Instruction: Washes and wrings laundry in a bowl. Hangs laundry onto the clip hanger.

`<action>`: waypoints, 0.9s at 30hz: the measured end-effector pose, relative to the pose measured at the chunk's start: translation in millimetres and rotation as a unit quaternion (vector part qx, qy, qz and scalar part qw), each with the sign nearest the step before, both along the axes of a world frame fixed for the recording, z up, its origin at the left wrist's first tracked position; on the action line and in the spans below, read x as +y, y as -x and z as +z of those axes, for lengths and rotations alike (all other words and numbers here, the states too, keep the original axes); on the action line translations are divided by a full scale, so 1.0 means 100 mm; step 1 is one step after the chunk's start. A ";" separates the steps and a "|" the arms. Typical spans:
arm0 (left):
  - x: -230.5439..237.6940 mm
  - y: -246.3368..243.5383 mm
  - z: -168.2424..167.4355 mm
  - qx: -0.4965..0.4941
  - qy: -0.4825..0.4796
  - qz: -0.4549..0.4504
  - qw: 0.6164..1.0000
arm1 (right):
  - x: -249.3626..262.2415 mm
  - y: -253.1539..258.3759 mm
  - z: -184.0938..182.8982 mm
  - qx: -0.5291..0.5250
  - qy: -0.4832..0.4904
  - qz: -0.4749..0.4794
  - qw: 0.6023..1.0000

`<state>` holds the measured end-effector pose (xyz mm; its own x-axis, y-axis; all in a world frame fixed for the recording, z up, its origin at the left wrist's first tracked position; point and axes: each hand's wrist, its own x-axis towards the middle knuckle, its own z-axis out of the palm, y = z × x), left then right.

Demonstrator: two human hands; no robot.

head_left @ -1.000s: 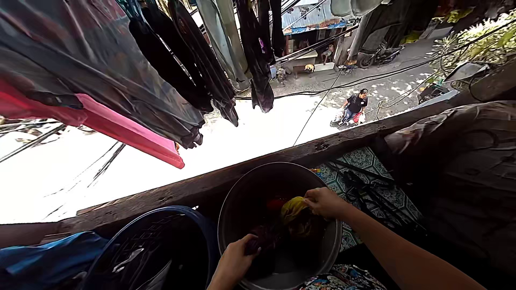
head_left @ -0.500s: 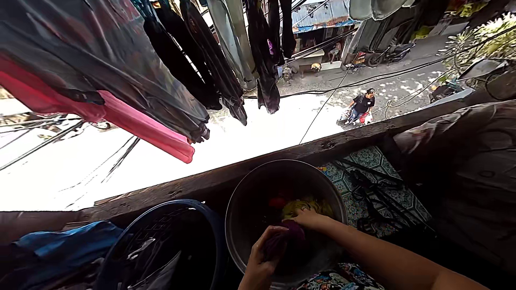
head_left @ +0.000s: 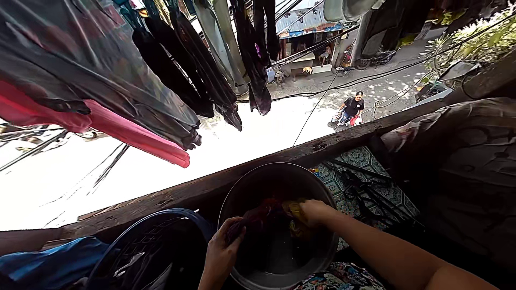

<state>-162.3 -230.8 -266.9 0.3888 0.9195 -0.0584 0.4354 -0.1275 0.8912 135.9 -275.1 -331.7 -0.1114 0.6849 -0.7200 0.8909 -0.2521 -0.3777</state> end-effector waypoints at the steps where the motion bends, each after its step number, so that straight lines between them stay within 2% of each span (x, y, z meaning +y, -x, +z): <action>1: -0.01 -0.01 -0.01 0.090 -0.014 -0.027 0.995 | -0.07 0.09 -0.03 -0.038 0.022 0.011 0.999; 3: -0.03 -0.07 -0.05 0.210 0.018 -0.099 0.973 | -0.18 0.24 -0.07 -0.063 0.024 0.011 0.998; 5: -0.07 -0.13 -0.15 0.281 0.075 -0.160 0.943 | -0.22 0.27 -0.09 -0.039 0.004 -0.024 0.999; 7: -0.12 -0.18 -0.31 0.303 0.111 -0.182 0.929 | -0.17 0.17 -0.06 0.019 -0.028 -0.086 0.996; 9: -0.20 -0.26 -0.48 0.298 0.118 -0.160 0.934 | -0.09 0.05 0.04 0.092 -0.080 -0.156 0.980; 12: -0.26 -0.49 -0.64 0.271 0.075 -0.127 0.951 | 0.01 -0.02 0.37 0.274 -0.138 -0.261 0.915; 15: -0.27 -0.72 -0.79 0.196 0.037 -0.153 0.968 | -0.01 0.09 0.69 0.470 -0.163 -0.302 0.813; 18: -0.42 -0.86 -0.84 0.019 -0.004 -0.144 0.989 | -0.04 0.19 0.95 0.594 -0.170 -0.276 0.736; 20: -0.56 -0.97 -0.64 -0.041 0.068 -0.053 0.995 | -0.08 0.23 1.07 0.640 -0.166 -0.243 0.710; 23: -0.56 -1.12 -0.41 -0.151 0.167 0.094 0.970 | -0.09 0.14 1.04 0.690 -0.160 -0.208 0.675; 25: -0.48 -1.05 -0.45 -0.247 0.174 0.124 0.945 | -0.10 -0.04 0.90 0.697 -0.165 -0.210 0.666; 27: -0.46 -0.98 -0.40 -0.303 0.156 0.174 0.924 | -0.10 -0.22 0.70 0.672 -0.159 -0.256 0.677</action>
<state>-64.6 -277.0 -306.8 0.1211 0.9703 -0.2094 -0.1888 0.2296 0.9548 158.2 -285.6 -262.2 -0.2090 0.9779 -0.0112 -0.4830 -0.1132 -0.8683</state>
